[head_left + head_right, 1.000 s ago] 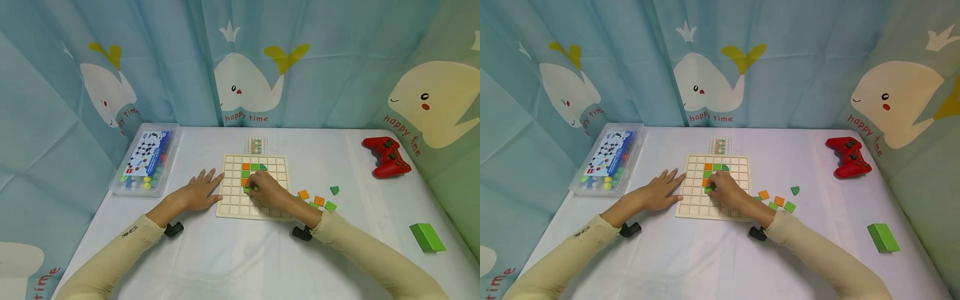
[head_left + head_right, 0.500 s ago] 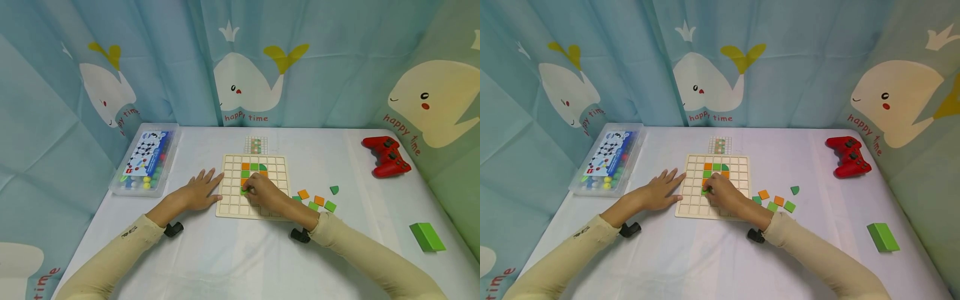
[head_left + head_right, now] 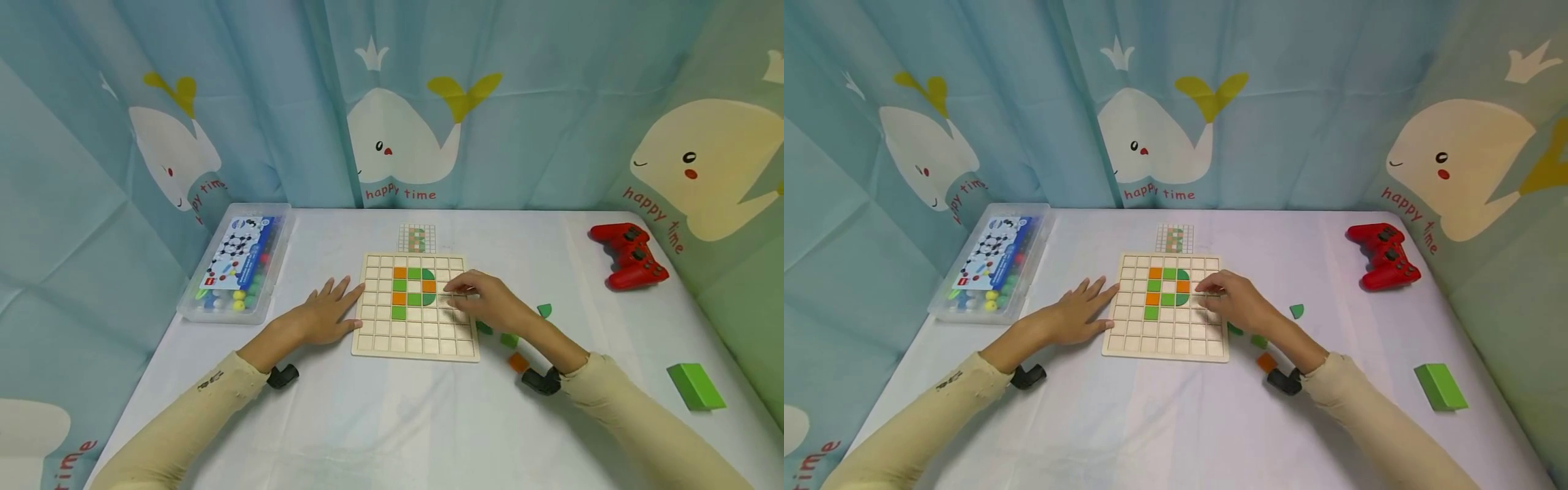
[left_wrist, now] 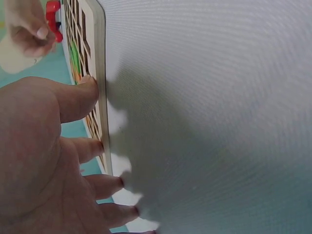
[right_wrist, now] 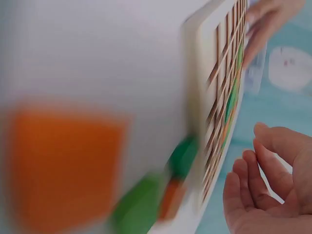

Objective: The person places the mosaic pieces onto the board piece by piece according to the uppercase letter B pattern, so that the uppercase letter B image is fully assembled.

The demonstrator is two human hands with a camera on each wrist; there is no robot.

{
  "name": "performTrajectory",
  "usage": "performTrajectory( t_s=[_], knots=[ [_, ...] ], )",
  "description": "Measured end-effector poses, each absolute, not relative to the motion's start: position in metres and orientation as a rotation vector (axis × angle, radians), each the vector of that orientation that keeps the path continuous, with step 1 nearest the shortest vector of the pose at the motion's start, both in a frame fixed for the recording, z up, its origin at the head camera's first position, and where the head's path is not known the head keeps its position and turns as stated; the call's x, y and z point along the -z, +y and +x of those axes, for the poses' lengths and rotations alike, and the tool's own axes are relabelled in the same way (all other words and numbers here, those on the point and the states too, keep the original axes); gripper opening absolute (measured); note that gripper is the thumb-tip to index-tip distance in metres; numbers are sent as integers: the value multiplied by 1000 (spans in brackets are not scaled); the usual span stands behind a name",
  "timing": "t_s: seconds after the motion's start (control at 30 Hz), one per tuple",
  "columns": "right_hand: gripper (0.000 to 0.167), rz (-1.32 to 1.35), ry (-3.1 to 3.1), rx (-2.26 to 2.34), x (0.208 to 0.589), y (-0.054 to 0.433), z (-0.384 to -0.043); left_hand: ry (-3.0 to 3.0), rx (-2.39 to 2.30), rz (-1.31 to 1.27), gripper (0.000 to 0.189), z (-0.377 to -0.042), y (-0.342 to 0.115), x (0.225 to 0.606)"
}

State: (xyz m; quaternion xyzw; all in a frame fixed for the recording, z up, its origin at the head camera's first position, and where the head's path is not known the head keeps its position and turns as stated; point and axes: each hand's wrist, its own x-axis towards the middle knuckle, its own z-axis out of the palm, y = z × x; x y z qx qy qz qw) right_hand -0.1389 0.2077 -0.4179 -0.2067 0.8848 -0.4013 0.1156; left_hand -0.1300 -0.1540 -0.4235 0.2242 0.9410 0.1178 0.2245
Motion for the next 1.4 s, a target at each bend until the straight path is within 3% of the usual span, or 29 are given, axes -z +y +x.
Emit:
performTrajectory(
  t_s=[0.23,0.5,1.03,1.4],
  knots=[
    [33,-457,2591,1069,420,257,-132,2602,-302,622,77,-129,-154,422],
    [37,-520,2536,1016,420,280,-126,2592,-331,624,76,-131,-155,424],
    [27,-620,2636,882,427,281,-129,2584,-320,619,78,-130,-155,422],
    [28,-545,2733,863,427,270,-131,2589,-312,605,77,-131,-154,423]
  ],
)
